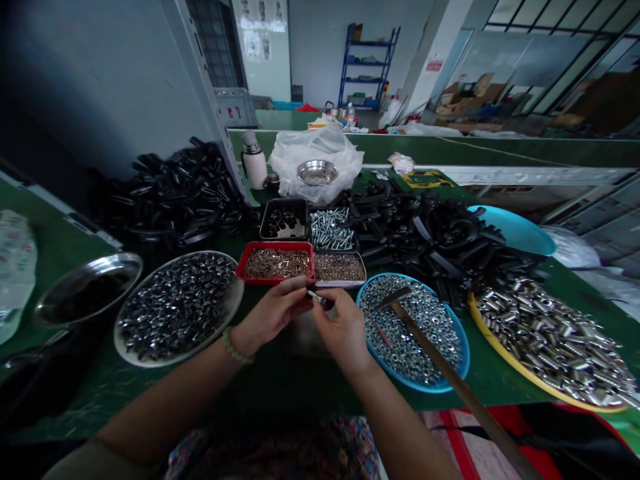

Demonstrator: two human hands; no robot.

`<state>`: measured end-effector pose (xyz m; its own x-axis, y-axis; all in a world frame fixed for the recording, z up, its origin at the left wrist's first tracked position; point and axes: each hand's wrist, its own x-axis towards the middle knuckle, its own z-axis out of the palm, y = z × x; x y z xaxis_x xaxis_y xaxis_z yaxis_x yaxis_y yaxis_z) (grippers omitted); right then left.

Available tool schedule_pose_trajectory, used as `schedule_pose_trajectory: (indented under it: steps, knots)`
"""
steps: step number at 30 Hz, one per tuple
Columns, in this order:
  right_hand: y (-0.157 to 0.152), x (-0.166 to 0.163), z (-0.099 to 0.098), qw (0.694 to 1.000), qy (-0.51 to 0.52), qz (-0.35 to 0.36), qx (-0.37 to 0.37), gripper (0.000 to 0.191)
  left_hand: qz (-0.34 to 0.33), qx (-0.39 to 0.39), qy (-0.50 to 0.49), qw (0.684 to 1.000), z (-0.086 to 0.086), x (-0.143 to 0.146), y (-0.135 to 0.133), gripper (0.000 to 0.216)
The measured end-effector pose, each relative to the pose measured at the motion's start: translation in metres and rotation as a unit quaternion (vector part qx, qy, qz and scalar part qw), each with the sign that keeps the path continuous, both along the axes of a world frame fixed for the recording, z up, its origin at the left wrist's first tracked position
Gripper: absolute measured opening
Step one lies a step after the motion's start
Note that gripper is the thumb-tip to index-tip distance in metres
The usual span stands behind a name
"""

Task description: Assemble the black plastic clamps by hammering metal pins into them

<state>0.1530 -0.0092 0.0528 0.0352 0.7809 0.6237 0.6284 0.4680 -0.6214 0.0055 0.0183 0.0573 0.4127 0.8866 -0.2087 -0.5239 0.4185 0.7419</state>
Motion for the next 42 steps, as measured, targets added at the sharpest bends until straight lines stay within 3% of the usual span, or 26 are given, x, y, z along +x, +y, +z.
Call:
schedule_pose_trajectory:
  steps: [4,7,9,11,14,16,17,19,21,24,26,28,30,31,33,34,36,37,39,41,42]
  knots:
    - [-0.011,-0.002,-0.005,0.994,-0.105,0.011,0.013,0.015,0.067,0.036,-0.017,0.997,-0.006,0.005,-0.020,0.037]
    - [-0.020,-0.002,-0.009,0.991,-0.125,0.045,-0.024,0.022,0.067,0.080,-0.002,0.995,-0.008,0.005,-0.030,0.047]
    - [-0.025,-0.001,-0.014,0.992,-0.058,0.084,-0.077,0.033,0.067,0.077,0.010,0.995,-0.007,-0.003,-0.039,0.040]
    - [-0.030,-0.001,-0.023,0.977,0.074,0.134,-0.151,0.046,0.060,0.045,0.018,0.997,-0.006,-0.015,-0.049,0.028]
    - [-0.034,-0.002,-0.036,0.899,0.262,0.210,-0.281,0.029,0.003,-0.006,0.022,1.000,-0.007,-0.031,-0.063,0.022]
    - [-0.037,-0.007,-0.042,0.861,0.312,0.220,-0.337,0.026,-0.008,-0.010,0.049,0.999,-0.012,-0.037,-0.068,0.022]
    - [-0.039,-0.011,-0.043,0.861,0.318,0.199,-0.342,0.027,0.009,0.007,0.083,0.996,-0.015,-0.039,-0.069,0.021]
    - [-0.043,-0.019,-0.043,0.894,0.288,0.139,-0.314,0.023,0.057,0.087,0.205,0.973,-0.020,-0.044,-0.070,0.019]
    - [-0.049,-0.027,-0.042,0.928,0.205,0.131,-0.282,0.027,0.047,0.202,0.353,0.913,-0.022,-0.052,-0.070,0.025]
    - [-0.055,-0.033,-0.043,0.934,0.120,0.184,-0.281,0.024,-0.040,0.317,0.529,0.786,-0.018,-0.077,-0.061,0.033]
    - [-0.056,-0.032,-0.047,0.926,0.155,0.176,-0.296,0.021,-0.018,0.335,0.665,0.667,-0.016,-0.101,-0.045,0.030]
    - [-0.055,-0.028,-0.052,0.915,0.196,0.167,-0.310,0.024,0.028,0.314,0.797,0.516,-0.018,-0.126,-0.024,0.030]
    - [-0.056,-0.023,-0.056,0.909,0.197,0.184,-0.319,0.025,0.009,0.289,0.865,0.410,-0.023,-0.147,-0.005,0.028]
    - [-0.057,-0.020,-0.056,0.910,0.186,0.188,-0.320,0.024,-0.014,0.284,0.878,0.385,-0.026,-0.154,0.002,0.027]
    - [-0.060,-0.015,-0.054,0.919,0.158,0.181,-0.314,0.021,-0.047,0.288,0.884,0.366,-0.027,-0.161,0.009,0.026]
    - [-0.063,-0.013,-0.052,0.925,0.143,0.174,-0.306,0.020,-0.049,0.295,0.881,0.366,-0.027,-0.162,0.010,0.027]
    - [-0.068,-0.008,-0.046,0.939,0.105,0.175,-0.278,0.020,-0.028,0.298,0.864,0.406,-0.022,-0.155,0.007,0.031]
    - [-0.070,-0.006,-0.043,0.944,0.080,0.191,-0.259,0.022,-0.007,0.285,0.837,0.466,-0.018,-0.149,0.004,0.032]
    - [-0.073,-0.003,-0.037,0.944,0.017,0.248,-0.215,0.026,0.002,0.240,0.736,0.633,-0.012,-0.129,-0.005,0.029]
    - [-0.074,0.000,-0.034,0.937,-0.039,0.300,-0.175,0.028,-0.032,0.181,0.584,0.791,-0.007,-0.099,-0.019,0.028]
    - [-0.074,0.002,-0.034,0.936,-0.055,0.309,-0.161,0.029,-0.058,0.152,0.507,0.847,-0.006,-0.082,-0.027,0.032]
